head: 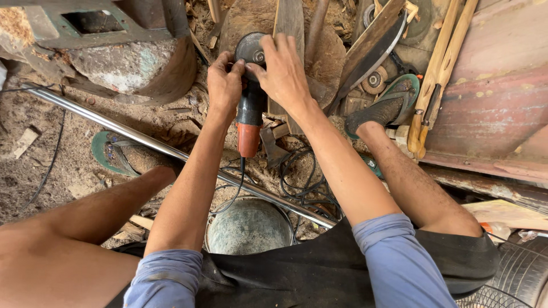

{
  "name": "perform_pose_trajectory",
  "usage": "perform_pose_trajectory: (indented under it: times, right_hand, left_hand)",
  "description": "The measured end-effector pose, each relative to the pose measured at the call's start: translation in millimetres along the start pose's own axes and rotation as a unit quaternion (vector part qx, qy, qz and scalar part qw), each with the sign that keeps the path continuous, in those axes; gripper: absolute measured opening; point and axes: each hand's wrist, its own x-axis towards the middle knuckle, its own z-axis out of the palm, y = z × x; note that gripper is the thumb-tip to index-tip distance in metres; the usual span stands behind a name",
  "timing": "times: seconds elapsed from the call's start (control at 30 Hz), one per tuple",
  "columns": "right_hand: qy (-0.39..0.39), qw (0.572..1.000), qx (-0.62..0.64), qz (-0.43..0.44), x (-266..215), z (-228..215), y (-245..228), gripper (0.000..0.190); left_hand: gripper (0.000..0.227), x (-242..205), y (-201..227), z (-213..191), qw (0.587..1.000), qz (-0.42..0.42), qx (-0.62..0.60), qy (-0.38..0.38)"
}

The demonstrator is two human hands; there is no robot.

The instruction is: The person shapes a wooden piece using a belt sander, then switches to an angle grinder to smooth the surface. The person holds the wood with both hands, rotates it to sand different edges, and later uses the angle grinder on the flat face.

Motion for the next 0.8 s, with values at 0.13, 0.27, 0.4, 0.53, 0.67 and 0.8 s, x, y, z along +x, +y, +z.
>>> perform_pose_trajectory:
  times: [0.13, 0.27, 0.4, 0.53, 0.67, 0.8]
  right_hand:
    - [-0.012, 0.999, 0.009, -0.044, -3.4, -0.6, -3.4, 0.048]
    - [0.004, 0.999, 0.025, -0.022, -0.6, 5.2, -8.6, 0.049]
    - [-0.022, 0.997, -0.046, -0.055, 3.4, 15.0, -3.6, 0.042]
    - [0.026, 0.99, -0.017, -0.136, -1.9, 14.9, 3.6, 0.048]
    - [0.05, 0.989, 0.066, -0.121, -3.3, 16.3, 1.0, 0.035]
    - [0.04, 0.995, 0.047, -0.075, 7.2, 20.5, -1.9, 0.036]
  left_hand:
    - [0.018, -0.2, -1.9, -1.0, 1.0, 0.012, 0.009, -0.011]
    - [0.018, 4.2, -10.6, -3.1, 1.0, 0.017, 0.006, -0.011]
    - [0.015, 11.2, -20.1, -8.3, 0.998, 0.046, -0.035, -0.037]
    - [0.012, 15.9, -23.5, -13.8, 0.998, 0.036, -0.04, -0.045]
    - [0.007, 12.6, -22.6, -19.2, 0.998, 0.016, -0.044, -0.044]
    - [0.006, 10.0, -16.0, -19.1, 0.998, 0.015, -0.043, -0.043]
